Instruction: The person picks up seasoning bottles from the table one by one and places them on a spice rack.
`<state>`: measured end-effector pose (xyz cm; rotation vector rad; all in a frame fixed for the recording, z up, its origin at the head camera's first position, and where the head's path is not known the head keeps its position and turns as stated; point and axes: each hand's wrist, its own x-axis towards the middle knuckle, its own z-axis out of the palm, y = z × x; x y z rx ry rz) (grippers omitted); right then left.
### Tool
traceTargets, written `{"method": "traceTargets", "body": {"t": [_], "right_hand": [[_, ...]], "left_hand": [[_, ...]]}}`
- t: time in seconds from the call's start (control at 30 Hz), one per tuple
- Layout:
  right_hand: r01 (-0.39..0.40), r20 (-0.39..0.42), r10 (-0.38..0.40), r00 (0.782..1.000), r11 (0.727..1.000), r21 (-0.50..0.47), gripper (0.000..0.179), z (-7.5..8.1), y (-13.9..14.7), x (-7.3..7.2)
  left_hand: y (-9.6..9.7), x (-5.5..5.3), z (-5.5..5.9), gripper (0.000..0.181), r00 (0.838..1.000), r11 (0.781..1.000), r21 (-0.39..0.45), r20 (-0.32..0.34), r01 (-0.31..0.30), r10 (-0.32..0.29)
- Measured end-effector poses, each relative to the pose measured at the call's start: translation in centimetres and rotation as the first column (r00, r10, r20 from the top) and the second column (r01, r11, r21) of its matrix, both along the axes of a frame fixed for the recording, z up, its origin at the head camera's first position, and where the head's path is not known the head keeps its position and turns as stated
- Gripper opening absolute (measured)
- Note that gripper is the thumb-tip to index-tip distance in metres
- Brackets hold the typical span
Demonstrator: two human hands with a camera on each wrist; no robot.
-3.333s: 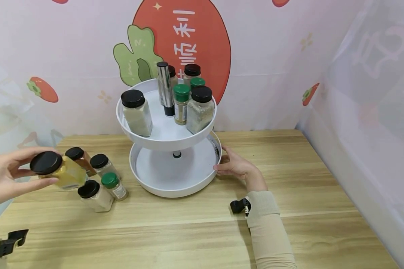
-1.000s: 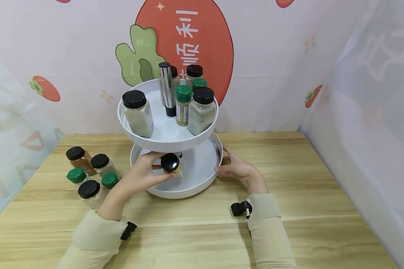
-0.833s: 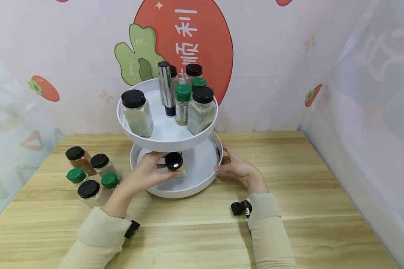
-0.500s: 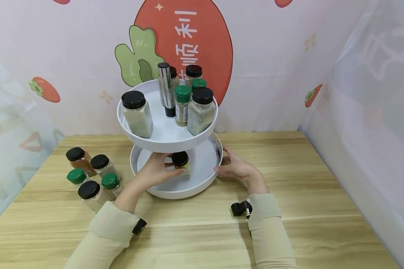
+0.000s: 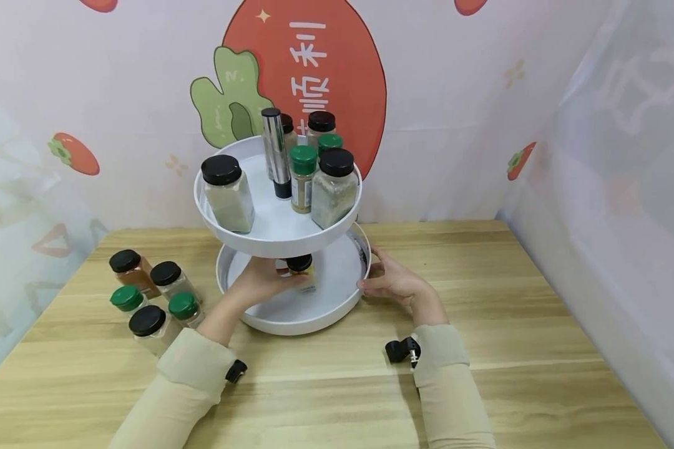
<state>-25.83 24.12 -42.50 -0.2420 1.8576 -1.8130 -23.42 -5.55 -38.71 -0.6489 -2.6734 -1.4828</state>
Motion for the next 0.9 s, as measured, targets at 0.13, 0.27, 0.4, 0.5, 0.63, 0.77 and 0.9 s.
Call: {"method": "traceTargets", "body": {"t": [0.13,0.27,0.4,0.5,0.63,0.77,0.9], "right_hand": [[0.008,-0.005,-0.008,1.000,1.000,0.007,0.102,0.0,0.0,0.0],[0.009,-0.012,-0.009,1.000,1.000,0.015,0.103,0.0,0.0,0.0],[0.005,-0.013,-0.005,1.000,1.000,0.020,0.104,0.0,0.0,0.1],[0.008,-0.013,-0.007,1.000,1.000,0.020,0.103,-0.1,0.0,0.2],[0.009,-0.015,-0.009,1.000,1.000,0.016,0.103,-0.1,0.1,0.2],[0.009,-0.011,-0.009,1.000,1.000,0.016,0.103,-0.1,0.1,0.2],[0.008,-0.009,-0.008,1.000,1.000,0.017,0.102,-0.1,0.0,0.2]], "left_hand": [[-0.3,-0.3,-0.1,0.067,1.000,1.000,-0.006,-0.003,-0.006,0.006],[-0.4,-0.5,-0.1,0.065,1.000,1.000,-0.004,0.005,-0.013,0.013],[-0.6,-0.8,-0.1,0.066,1.000,1.000,0.011,0.012,-0.015,0.015],[-0.7,-1.0,-0.3,0.063,1.000,1.000,0.012,-0.005,-0.015,0.015],[-0.8,-1.3,-0.5,0.058,0.999,1.000,0.006,-0.019,-0.028,0.028],[-0.8,-1.4,-0.5,0.057,0.998,0.998,-0.014,-0.025,-0.057,0.056],[-0.8,-1.3,-0.4,0.060,0.996,0.995,-0.045,-0.044,-0.086,0.084]]}}
